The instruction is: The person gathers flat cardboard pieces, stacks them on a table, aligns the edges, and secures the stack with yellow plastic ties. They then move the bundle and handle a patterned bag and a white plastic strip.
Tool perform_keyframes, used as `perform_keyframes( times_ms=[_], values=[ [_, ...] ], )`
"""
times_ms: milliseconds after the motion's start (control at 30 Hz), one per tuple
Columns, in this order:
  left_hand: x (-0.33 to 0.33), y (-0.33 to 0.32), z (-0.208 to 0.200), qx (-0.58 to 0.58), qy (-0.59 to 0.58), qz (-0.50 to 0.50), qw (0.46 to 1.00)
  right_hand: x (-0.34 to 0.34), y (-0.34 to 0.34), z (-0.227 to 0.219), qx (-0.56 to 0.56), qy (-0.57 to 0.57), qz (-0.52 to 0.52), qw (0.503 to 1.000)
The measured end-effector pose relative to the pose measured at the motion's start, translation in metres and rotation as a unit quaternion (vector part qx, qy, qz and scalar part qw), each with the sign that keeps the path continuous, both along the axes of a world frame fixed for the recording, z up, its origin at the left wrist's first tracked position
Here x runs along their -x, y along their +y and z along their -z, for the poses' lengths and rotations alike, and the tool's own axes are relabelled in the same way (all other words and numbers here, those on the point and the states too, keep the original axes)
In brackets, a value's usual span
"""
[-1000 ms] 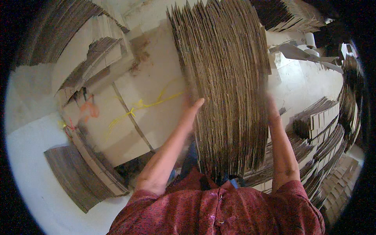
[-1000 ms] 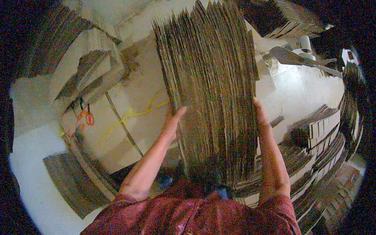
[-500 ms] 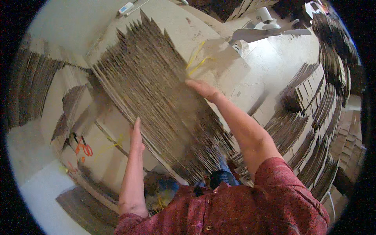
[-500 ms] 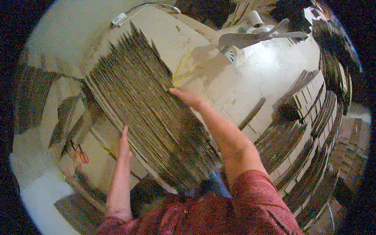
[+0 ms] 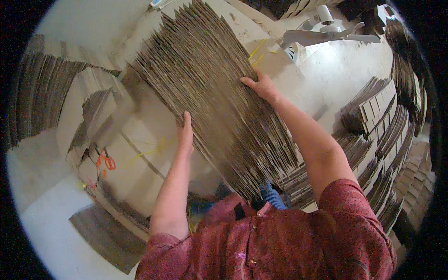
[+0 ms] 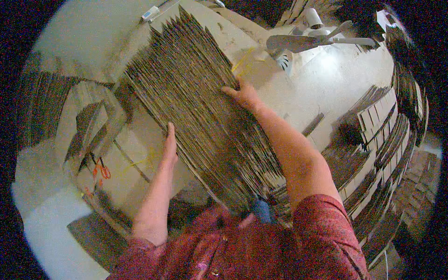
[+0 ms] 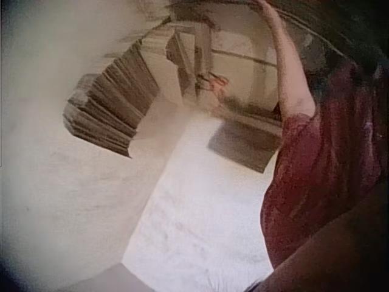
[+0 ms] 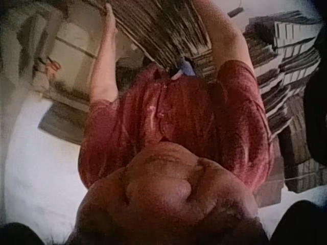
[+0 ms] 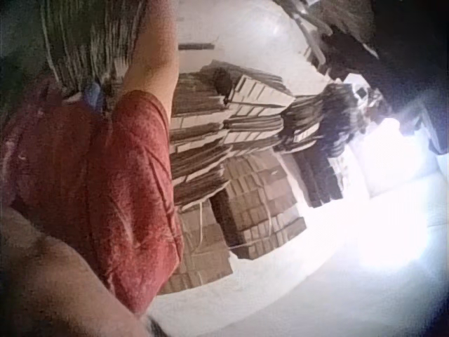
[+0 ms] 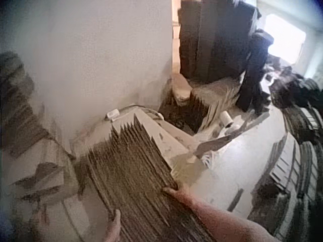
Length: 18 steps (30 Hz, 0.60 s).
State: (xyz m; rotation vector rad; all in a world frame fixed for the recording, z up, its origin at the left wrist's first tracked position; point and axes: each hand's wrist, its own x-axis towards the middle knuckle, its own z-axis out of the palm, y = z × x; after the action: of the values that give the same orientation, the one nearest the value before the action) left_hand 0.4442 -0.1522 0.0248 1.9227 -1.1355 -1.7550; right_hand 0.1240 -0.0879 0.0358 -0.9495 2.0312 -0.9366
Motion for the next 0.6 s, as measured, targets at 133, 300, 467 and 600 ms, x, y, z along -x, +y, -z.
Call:
perform_keyframes(
  times_ms=[133,300,467,600],
  values=[
    [0.018,-0.008,-0.038,0.042,-0.021,0.061,0.997,0.016,-0.004,0.001,-0.012,-0.063,-0.011,0.998],
    [0.007,-0.003,-0.025,0.045,-0.012,0.045,0.998,0.013,-0.009,-0.025,-0.034,-0.081,-0.034,0.996],
    [0.007,-0.009,-0.047,-0.001,-0.022,0.042,0.999,-0.014,-0.003,-0.003,-0.039,0.025,0.002,0.999],
    [-0.044,-0.014,-0.003,0.012,-0.043,0.122,0.991,-0.059,-0.006,-0.069,-0.096,-0.009,0.060,0.994]
  ],
)
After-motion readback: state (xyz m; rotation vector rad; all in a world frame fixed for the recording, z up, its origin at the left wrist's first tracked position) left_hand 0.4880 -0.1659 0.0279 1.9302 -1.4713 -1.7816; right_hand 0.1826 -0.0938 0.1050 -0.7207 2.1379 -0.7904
